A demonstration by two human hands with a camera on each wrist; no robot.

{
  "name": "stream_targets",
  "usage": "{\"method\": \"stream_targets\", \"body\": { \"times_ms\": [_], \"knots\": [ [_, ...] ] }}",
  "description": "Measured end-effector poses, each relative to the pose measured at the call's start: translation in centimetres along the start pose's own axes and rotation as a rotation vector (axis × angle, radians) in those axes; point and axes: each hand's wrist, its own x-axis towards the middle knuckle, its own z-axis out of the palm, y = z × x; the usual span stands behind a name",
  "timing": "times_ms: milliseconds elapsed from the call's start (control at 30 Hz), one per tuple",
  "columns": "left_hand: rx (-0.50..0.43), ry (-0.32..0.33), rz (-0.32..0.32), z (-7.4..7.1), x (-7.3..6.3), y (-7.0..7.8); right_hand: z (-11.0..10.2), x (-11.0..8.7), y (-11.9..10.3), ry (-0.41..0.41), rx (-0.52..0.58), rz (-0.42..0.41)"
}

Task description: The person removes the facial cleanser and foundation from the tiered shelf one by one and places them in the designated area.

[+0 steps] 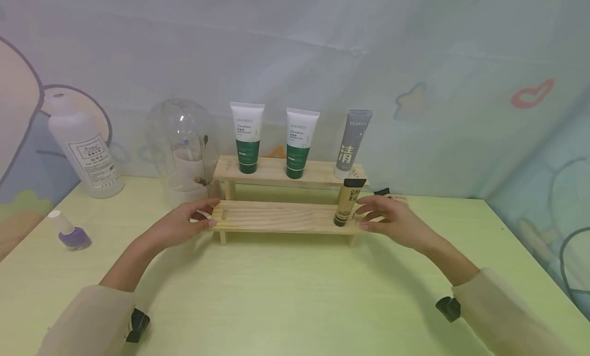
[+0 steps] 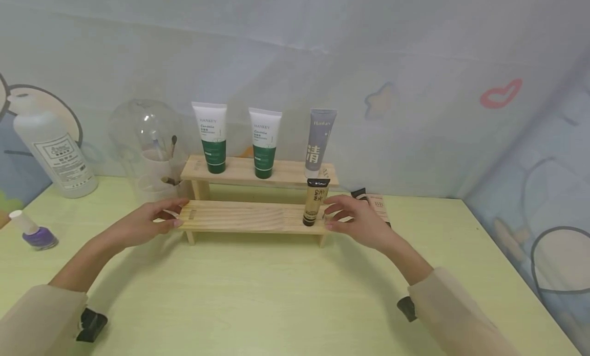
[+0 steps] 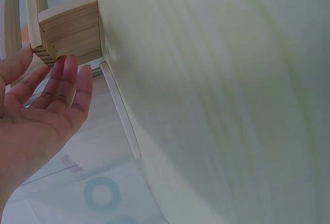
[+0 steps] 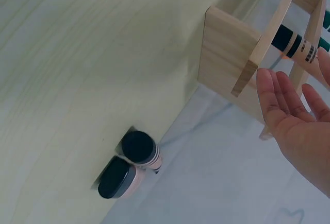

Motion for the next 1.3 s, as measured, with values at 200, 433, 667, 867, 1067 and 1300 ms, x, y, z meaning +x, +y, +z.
{"method": "stream_targets", "body": {
  "times_ms": [200,433,667,867,1067,1300],
  "knots": [
    [0.007,0.007,0.014,0.0,0.1,0.0,0.8,0.5,-0.6,0.035,-0.023,-0.021],
    [0.007,0.008,0.015,0.1,0.1,0.1,1.4,0.9,-0.8,0.092,-0.037,-0.022],
    [0.006,0.003,0.008,0.0,0.0,0.0,1.9,1.2,-0.7,0.123,-0.042,-0.012],
    [0.008,0.003,0.016,0.1,0.1,0.0,2.2,1.4,-0.6,0.143,-0.043,-0.025],
    [-0.002,0.003,0.006,0.1,0.2,0.1,2.7,1.6,-0.9,0.169,-0.022,0.006],
    [-0.003,0.006,0.006,0.1,0.1,0.0,3.1,1.7,-1.2,0.192,0.001,0.027]
  ]
}}
